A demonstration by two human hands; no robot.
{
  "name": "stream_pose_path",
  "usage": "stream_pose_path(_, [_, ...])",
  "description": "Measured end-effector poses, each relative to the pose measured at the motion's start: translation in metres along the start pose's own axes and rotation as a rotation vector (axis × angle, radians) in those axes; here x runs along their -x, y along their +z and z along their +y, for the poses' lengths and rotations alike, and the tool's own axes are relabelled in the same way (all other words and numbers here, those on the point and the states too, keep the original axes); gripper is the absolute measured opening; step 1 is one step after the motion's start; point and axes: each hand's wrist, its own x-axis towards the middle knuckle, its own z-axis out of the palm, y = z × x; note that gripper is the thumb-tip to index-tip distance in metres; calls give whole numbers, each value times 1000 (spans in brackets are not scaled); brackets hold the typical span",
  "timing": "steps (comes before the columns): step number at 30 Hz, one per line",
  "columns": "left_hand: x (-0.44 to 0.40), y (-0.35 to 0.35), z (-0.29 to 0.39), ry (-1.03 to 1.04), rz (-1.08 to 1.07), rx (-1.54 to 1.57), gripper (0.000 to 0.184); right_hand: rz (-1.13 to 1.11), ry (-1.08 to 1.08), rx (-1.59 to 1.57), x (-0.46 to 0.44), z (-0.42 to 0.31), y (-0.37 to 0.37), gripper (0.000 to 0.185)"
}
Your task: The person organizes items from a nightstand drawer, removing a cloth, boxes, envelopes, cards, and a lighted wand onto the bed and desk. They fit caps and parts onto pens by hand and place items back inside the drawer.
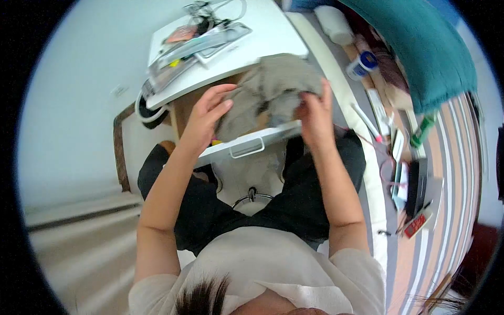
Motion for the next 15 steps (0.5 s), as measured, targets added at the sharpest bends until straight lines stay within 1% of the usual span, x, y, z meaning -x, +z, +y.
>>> stream_pose_path(2, [-4,-14,-8,-43,-13,0,35,10,-124,-76,-10,-23,11,44])
stream_pose_path(3, [-4,-21,-11,-52,-45,89,29,-33,-165,-83,-20,-32,9,44])
stream_pose_path(4, [-4,-29,-15,-57,-32,91,28,-71,-206,-91,-30,-43,13,43])
stream_pose_path(5, [-3,-39,-21,-61,-21,94,27,5,-253,11,-38,-55,21,42])
stream_pose_path(6, [-2,-48,-25,-72,-9,96,26,-11,-383,82,-53,-61,24,40])
stream_pose_path(8, [1,-66,-30,-112,62,41,25,-80,-486,200,-80,-75,35,41])
stream_pose_path(10, [1,-86,-39,-160,115,-26,25,-97,-647,469,-118,-70,37,38])
stream_pose_path(11, [2,-96,-45,-169,93,-87,25,-73,-763,611,-141,-58,36,36])
stream_pose_path(12, [2,-105,-52,-177,70,-148,24,-32,-783,827,-151,-48,41,36])
stream_pose_path(14, [5,-117,-69,-196,35,-278,24,-158,-778,1275,-186,-7,20,42])
stream_pose_path(15, [6,-120,-78,-205,24,-348,23,-111,-788,1333,-187,11,17,45])
